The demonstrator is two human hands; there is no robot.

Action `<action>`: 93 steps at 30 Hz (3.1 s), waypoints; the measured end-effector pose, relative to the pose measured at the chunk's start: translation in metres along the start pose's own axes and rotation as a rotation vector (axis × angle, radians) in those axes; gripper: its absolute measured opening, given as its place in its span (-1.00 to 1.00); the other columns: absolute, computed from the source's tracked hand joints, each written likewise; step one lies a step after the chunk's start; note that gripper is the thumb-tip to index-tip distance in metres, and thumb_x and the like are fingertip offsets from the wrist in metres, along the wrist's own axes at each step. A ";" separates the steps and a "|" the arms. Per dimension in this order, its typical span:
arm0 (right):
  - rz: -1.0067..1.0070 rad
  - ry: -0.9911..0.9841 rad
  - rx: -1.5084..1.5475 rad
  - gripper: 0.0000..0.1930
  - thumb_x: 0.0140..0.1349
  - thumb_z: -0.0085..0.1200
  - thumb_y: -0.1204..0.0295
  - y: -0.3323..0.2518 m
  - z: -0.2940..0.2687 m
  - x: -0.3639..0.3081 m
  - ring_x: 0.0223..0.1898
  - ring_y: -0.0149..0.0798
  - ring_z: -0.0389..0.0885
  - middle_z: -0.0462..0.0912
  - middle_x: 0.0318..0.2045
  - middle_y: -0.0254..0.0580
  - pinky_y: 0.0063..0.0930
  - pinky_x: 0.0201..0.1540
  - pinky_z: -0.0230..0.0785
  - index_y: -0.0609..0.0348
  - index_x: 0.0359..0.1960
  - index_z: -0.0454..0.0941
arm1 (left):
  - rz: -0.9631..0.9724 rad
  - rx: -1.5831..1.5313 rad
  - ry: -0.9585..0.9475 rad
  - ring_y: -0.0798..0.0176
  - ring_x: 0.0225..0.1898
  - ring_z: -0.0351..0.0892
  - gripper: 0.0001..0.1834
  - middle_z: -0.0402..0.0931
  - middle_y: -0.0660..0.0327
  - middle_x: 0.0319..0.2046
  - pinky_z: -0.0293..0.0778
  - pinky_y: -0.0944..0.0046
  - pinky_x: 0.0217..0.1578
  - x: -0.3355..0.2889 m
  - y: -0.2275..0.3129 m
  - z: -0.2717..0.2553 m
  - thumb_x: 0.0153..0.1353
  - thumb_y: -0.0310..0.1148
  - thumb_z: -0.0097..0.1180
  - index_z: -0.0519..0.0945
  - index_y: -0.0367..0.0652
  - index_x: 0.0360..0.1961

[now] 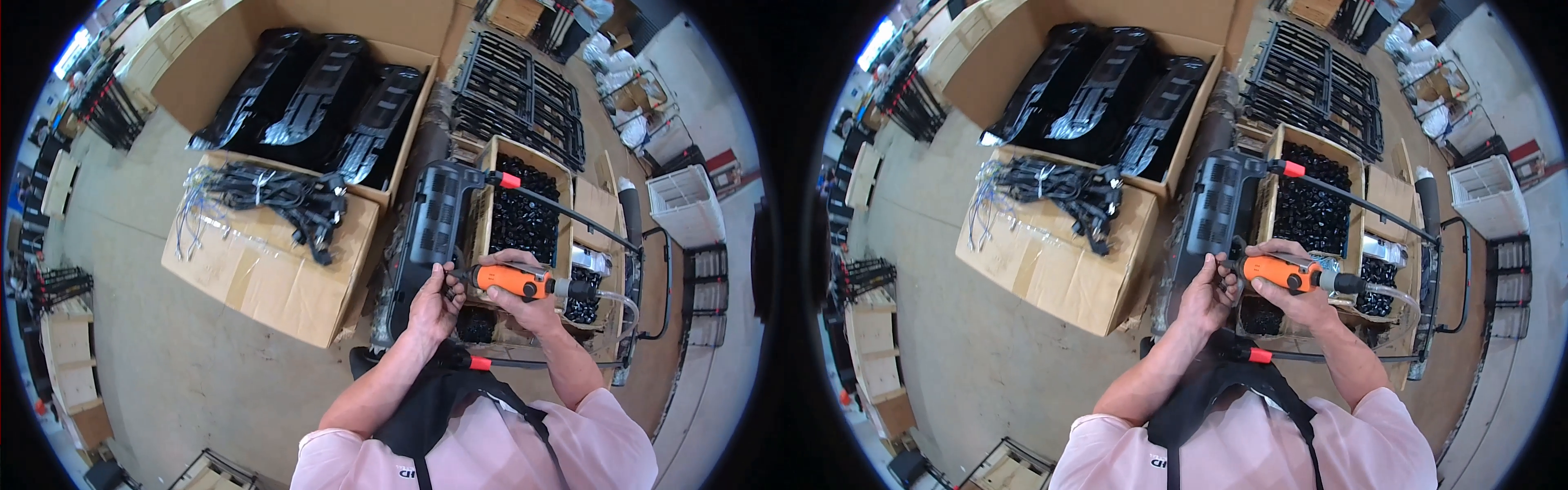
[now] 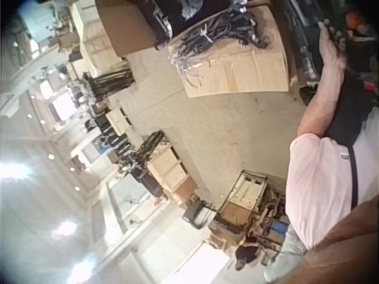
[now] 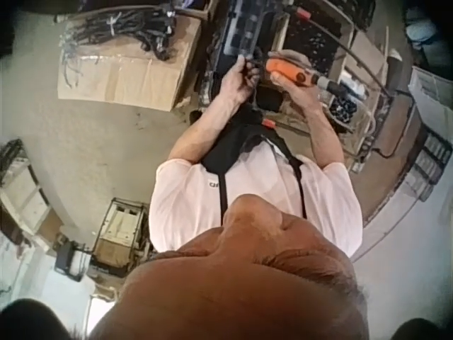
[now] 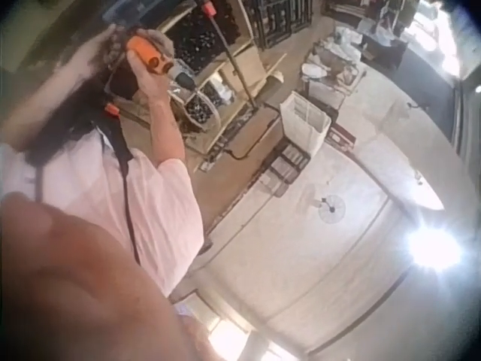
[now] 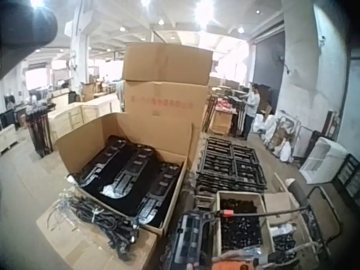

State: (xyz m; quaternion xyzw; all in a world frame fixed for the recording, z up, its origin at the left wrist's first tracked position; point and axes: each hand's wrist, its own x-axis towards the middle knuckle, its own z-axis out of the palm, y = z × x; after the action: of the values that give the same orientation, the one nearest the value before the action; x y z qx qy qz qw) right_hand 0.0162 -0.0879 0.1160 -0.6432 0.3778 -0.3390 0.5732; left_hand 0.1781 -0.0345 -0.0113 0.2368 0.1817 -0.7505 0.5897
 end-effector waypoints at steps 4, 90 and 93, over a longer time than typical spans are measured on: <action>0.057 0.092 -0.004 -0.45 0.23 0.43 0.47 0.002 -0.054 0.037 0.21 -0.21 0.63 0.69 0.13 -0.08 -0.21 0.34 0.46 0.17 0.23 0.47 | 0.028 0.050 -0.003 0.17 -0.11 0.68 -0.65 0.60 0.16 -0.17 0.67 0.19 0.01 0.035 -0.025 0.044 0.63 -0.16 -0.07 0.56 -0.24 0.06; 0.024 -0.042 -0.147 -0.46 0.16 0.44 0.49 0.050 -0.114 0.266 0.09 -0.30 0.70 0.75 0.01 -0.13 -0.32 0.25 0.54 0.24 0.19 0.55 | 0.116 0.225 -0.006 0.23 -0.09 0.71 -0.62 0.65 0.14 -0.06 0.73 0.24 0.00 0.174 -0.014 0.096 0.63 -0.24 -0.05 0.50 -0.27 0.27; 0.009 -0.060 -0.163 -0.54 0.15 0.42 0.50 0.055 -0.107 0.271 0.02 -0.37 0.70 0.76 -0.06 -0.21 -0.39 0.19 0.56 0.21 0.11 0.61 | 0.114 0.190 0.036 0.23 -0.16 0.72 -0.67 0.66 0.15 -0.13 0.75 0.29 -0.08 0.171 -0.015 0.088 0.59 -0.28 0.05 0.55 -0.26 0.21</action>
State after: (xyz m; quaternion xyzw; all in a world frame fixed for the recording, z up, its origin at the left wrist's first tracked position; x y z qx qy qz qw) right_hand 0.0493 -0.3798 0.0739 -0.6958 0.3897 -0.2853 0.5315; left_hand 0.1185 -0.2166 -0.0362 0.3151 0.1067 -0.7250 0.6031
